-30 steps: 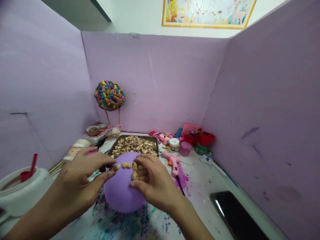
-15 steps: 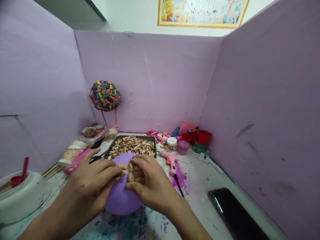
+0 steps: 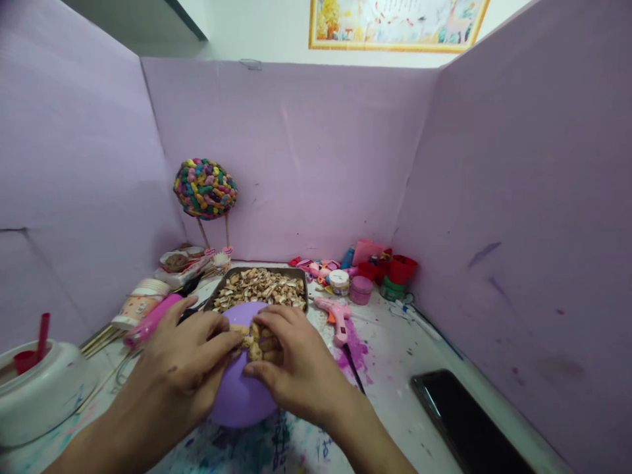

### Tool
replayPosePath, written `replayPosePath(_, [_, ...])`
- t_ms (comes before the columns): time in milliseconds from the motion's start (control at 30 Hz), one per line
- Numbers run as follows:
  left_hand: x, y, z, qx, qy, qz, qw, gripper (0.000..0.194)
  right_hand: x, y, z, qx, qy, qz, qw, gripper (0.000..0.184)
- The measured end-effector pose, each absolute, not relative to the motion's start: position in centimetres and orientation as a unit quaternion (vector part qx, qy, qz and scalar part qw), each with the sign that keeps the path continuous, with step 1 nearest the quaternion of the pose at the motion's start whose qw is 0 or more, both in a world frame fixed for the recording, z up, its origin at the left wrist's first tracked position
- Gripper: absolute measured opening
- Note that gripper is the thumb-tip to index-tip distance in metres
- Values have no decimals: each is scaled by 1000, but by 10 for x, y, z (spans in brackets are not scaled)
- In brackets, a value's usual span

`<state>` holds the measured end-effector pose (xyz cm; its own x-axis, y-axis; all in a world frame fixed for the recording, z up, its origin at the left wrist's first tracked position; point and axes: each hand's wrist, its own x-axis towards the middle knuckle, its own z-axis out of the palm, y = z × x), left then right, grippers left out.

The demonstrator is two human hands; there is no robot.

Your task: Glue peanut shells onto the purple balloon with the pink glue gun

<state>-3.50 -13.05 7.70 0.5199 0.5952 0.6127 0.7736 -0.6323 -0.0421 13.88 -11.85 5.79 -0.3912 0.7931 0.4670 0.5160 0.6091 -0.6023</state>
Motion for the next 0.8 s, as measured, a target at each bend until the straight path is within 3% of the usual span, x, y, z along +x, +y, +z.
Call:
replayPosePath(167, [-34, -130, 76, -851, -419, -292, 126, 21, 140, -119, 58, -398, -814, 183, 380, 44])
replayPosePath(567, [-38, -126, 81, -821, -479, -303, -66, 18, 145, -117, 60, -407, -796, 217, 392, 43])
replayPosePath(800, [-47, -119, 89, -790, -503, -338, -89, 14, 154, -117, 65, -421, -773, 284, 380, 39])
